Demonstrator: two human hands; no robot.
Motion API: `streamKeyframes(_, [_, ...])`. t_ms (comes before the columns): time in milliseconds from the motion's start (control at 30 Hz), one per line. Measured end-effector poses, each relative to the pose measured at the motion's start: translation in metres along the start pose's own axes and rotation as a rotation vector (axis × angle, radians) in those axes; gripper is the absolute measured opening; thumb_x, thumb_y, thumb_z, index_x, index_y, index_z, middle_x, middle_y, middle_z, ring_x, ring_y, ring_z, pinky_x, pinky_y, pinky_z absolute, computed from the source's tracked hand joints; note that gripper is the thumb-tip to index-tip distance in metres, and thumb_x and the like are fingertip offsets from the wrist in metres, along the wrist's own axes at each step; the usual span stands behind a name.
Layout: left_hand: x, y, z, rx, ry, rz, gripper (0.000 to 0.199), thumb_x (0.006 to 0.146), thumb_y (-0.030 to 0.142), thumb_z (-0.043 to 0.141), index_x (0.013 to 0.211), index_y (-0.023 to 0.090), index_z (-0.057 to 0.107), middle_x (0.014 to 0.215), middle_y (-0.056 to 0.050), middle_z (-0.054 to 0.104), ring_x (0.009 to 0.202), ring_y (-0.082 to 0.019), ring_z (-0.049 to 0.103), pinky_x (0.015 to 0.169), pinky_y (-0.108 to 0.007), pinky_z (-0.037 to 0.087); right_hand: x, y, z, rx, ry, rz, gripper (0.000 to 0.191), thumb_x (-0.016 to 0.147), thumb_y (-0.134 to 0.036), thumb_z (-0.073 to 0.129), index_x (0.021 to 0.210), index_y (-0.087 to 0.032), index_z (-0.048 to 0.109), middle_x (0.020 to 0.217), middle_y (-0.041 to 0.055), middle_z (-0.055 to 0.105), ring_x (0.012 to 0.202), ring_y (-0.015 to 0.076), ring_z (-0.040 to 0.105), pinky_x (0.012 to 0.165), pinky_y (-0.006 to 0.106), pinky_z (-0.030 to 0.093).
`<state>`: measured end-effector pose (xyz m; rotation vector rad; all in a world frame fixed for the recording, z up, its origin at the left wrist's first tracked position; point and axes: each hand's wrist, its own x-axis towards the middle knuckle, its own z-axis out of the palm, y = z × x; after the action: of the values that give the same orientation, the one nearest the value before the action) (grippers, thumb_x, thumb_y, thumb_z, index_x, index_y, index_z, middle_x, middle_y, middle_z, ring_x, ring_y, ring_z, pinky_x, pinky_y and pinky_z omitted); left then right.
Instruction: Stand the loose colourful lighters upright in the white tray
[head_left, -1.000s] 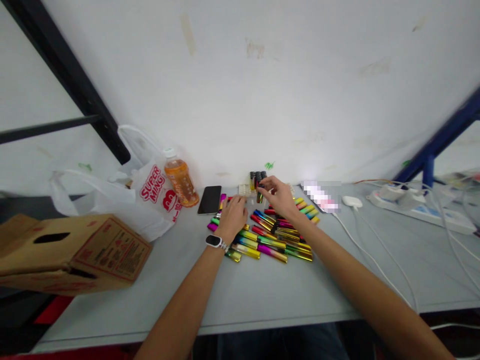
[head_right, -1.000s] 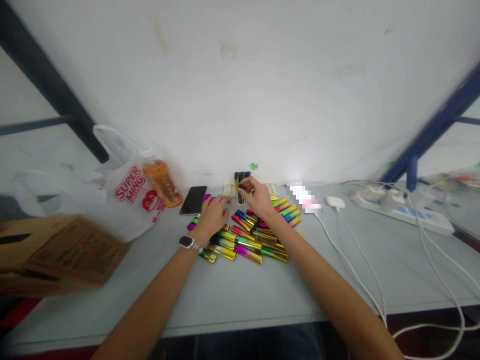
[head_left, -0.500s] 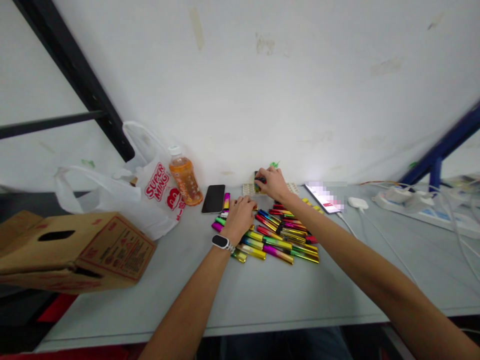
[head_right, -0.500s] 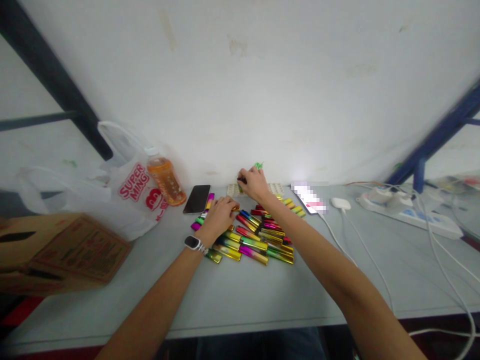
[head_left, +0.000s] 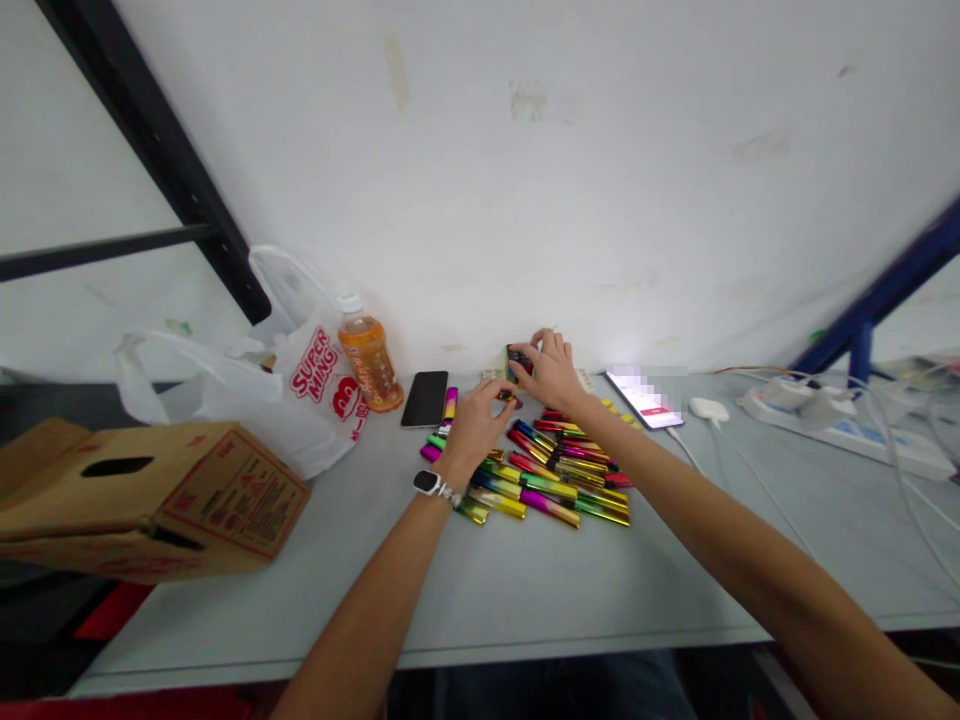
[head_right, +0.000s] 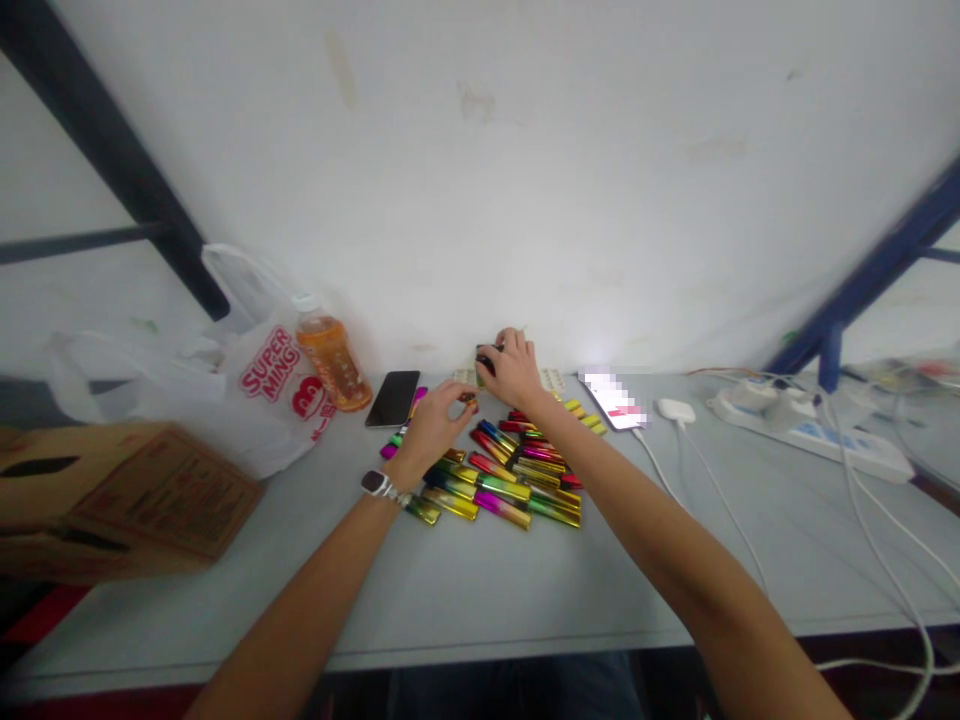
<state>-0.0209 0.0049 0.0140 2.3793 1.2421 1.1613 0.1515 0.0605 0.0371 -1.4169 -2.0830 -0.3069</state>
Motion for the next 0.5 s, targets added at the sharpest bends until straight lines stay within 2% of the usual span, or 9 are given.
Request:
streamKeyframes(100, [0.003,0.003,-0.003,-0.265,0.163,-0.050,0.012,0.087,0.019,0.066,0.099,0.020,0.067,0.099,-0.004,0.073,0.092,-0.019,0.069,0.088,-0.034,0.055,-0.012,-0.004,-0.006,0.219,0.078,0.122,0.038,0.099,-0.044,0.045,0.119,-0.022,0.069,0.114,0.0135,0.057,0.109,0.0297,0.049,0.094,0.044,0.036])
streamKeyframes(200, [0.005,0.003,0.000,-0.510,0.256,-0.159,0.015,0.084,0.027,0.072,0.094,0.018,0.065,0.094,-0.005,0.075,0.087,-0.018,0.071,0.086,-0.034,0.057,-0.029,-0.009,-0.014,0.625,0.133,0.337,0.047,0.100,-0.054,0.038,0.101,-0.022,0.071,0.095,0.0067,0.064,0.091,0.0231,0.056,0.085,0.036,0.040])
streamKeyframes(267, [0.007,0.001,0.004,-0.686,0.290,-0.216,0.023,0.081,0.033,0.076,0.091,0.018,0.063,0.093,-0.007,0.075,0.087,-0.019,0.073,0.087,-0.035,0.058,-0.040,-0.013,-0.018,0.860,0.107,0.447,0.047,0.095,-0.061,0.047,0.089,-0.021,0.071,0.081,0.0026,0.064,0.078,0.0192,0.054,0.075,0.032,0.041])
streamKeyframes(400, [0.008,-0.002,0.015,-0.905,0.313,-0.264,0.039,0.071,0.043,0.083,0.085,0.017,0.057,0.097,-0.008,0.076,0.095,-0.021,0.074,0.092,-0.041,0.058,-0.056,-0.020,-0.020,1.190,0.017,0.519,0.036,0.079,-0.057,0.071,0.080,-0.021,0.071,0.071,-0.0018,0.059,0.064,0.0133,0.046,0.060,0.026,0.037])
streamKeyframes(500, [0.006,-0.001,0.018,-0.881,0.215,-0.260,0.041,0.069,0.045,0.084,0.080,0.017,0.056,0.097,-0.008,0.075,0.093,-0.021,0.073,0.090,-0.041,0.058,-0.062,-0.025,-0.017,1.339,0.095,0.567,0.032,0.076,-0.052,0.076,0.079,-0.021,0.069,0.071,-0.0028,0.058,0.062,0.0112,0.044,0.056,0.024,0.036])
